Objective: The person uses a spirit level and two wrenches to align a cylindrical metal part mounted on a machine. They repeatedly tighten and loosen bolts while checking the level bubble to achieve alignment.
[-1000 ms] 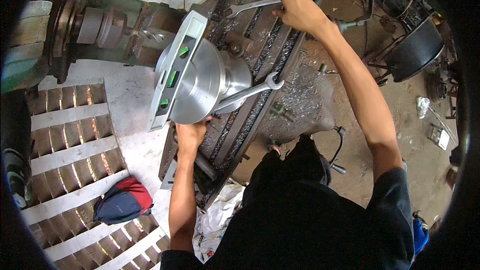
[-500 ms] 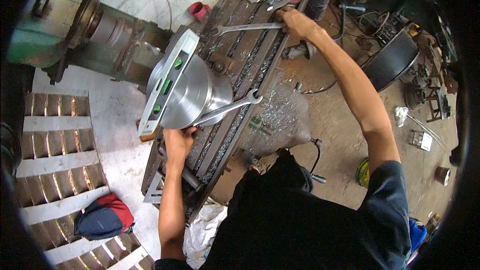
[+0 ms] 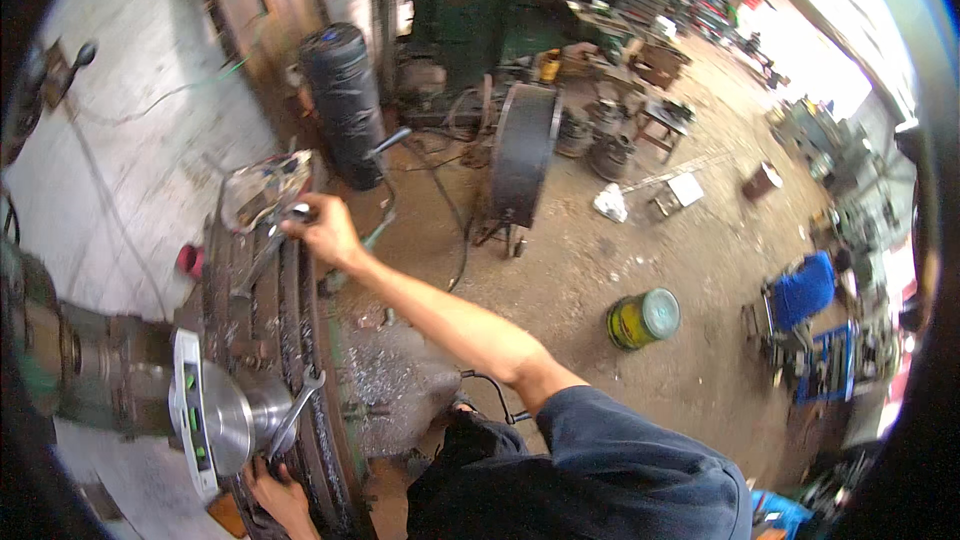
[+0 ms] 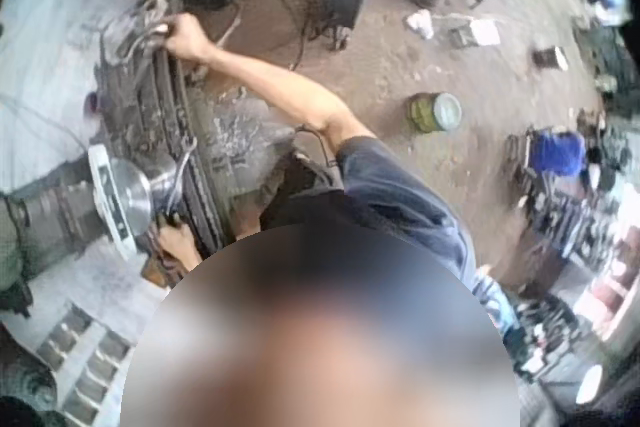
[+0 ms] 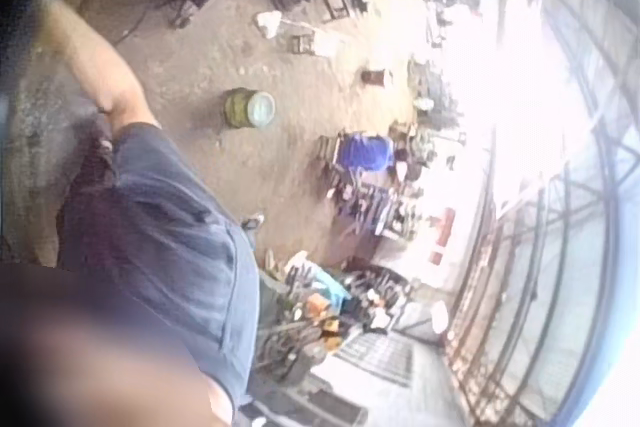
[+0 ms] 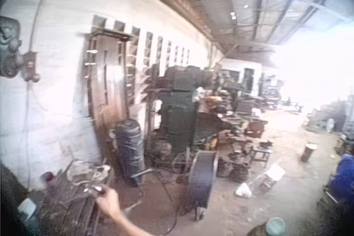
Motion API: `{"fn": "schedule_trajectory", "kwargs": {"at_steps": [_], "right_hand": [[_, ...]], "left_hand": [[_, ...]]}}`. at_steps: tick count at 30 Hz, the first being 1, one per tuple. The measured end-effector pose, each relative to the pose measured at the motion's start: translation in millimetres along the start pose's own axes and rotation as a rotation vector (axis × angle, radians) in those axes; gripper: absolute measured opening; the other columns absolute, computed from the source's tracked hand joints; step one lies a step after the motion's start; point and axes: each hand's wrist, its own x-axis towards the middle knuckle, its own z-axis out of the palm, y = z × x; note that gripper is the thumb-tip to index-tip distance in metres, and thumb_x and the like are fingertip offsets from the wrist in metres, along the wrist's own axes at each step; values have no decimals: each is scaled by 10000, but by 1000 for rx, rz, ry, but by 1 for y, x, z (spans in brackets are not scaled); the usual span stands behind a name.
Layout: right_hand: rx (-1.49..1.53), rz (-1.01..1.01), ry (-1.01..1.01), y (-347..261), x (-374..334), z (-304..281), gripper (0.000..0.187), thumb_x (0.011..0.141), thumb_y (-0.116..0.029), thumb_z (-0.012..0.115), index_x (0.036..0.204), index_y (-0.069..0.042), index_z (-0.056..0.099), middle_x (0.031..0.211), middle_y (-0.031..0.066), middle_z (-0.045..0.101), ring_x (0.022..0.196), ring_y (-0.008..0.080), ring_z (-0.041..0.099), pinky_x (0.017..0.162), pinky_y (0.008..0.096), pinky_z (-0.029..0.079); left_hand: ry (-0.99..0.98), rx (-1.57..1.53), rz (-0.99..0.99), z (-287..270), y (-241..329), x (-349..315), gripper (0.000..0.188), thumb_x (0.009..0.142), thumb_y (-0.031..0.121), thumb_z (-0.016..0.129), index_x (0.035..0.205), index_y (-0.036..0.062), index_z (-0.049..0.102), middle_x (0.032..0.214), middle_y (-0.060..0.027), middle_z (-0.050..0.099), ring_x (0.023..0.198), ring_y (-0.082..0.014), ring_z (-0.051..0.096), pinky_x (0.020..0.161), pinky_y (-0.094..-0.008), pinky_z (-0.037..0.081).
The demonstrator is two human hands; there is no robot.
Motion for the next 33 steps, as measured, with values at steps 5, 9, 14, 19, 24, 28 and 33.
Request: {"fn": "schedule_trajectory", "kwargs": {"at_steps": [5, 9, 14, 19, 24, 28, 33], "right_hand": [[388, -173, 20, -27, -8, 24, 245, 936, -66, 710, 1161, 5, 644, 1000, 3, 690, 894, 103, 630, 819, 304, 522], [376, -168, -357, -76, -29, 6, 206, 1002, -146, 658, 1170, -38, 610, 920, -14, 603, 820, 112, 594, 778, 311, 512], [-129, -539, -561, -104, -67, -20, 301, 971, -248, 666, 1096, 15, 591, 999, 235, 643, 962, 344, 657, 847, 468, 482], [-413, -364, -776, -81, -110, -41, 320, 896, -290, 721, 1027, -5, 656, 926, 237, 695, 948, 454, 652, 793, 528, 483], [-575, -305, -893, -60, -133, -53, 361, 858, -336, 752, 996, -12, 674, 910, 253, 690, 919, 468, 644, 777, 550, 484], [-738, -278, -987, -41, -141, -57, 388, 844, -378, 759, 1032, -40, 726, 889, 240, 699, 886, 434, 674, 768, 528, 535], [-840, -134, -1076, -26, -142, -68, 337, 885, -333, 738, 1095, -70, 741, 960, 228, 721, 965, 417, 691, 827, 507, 542]], "left_hand": [[24, 93, 150, -21, 16, -3, 521, 898, 356, 702, 1227, -47, 669, 1247, -293, 618, 1177, -499, 544, 1100, -555, 374], [71, -163, 239, -40, 47, -21, 436, 942, 335, 651, 1200, -15, 683, 1195, -288, 623, 1143, -480, 557, 1057, -547, 396], [-94, -363, 454, -14, 78, 2, 541, 946, 372, 676, 1323, -11, 609, 1268, -288, 594, 1195, -477, 538, 1045, -536, 410], [-146, -201, 513, 26, 95, 45, 672, 915, 400, 719, 1409, -9, 519, 1329, -309, 559, 1223, -481, 525, 1053, -516, 418], [-107, -303, 433, 48, 100, 56, 495, 828, 39, 712, 1296, -76, 597, 1270, -292, 584, 1226, -490, 516, 1066, -543, 398], [-181, -322, 361, 68, 94, 66, 454, 801, -59, 704, 1246, -58, 620, 1220, -263, 621, 1161, -427, 585, 1033, -510, 458], [-108, -594, 429, 68, 102, 65, 447, 791, -79, 705, 1229, -2, 653, 1162, -213, 660, 1117, -392, 618, 987, -443, 484]]}}
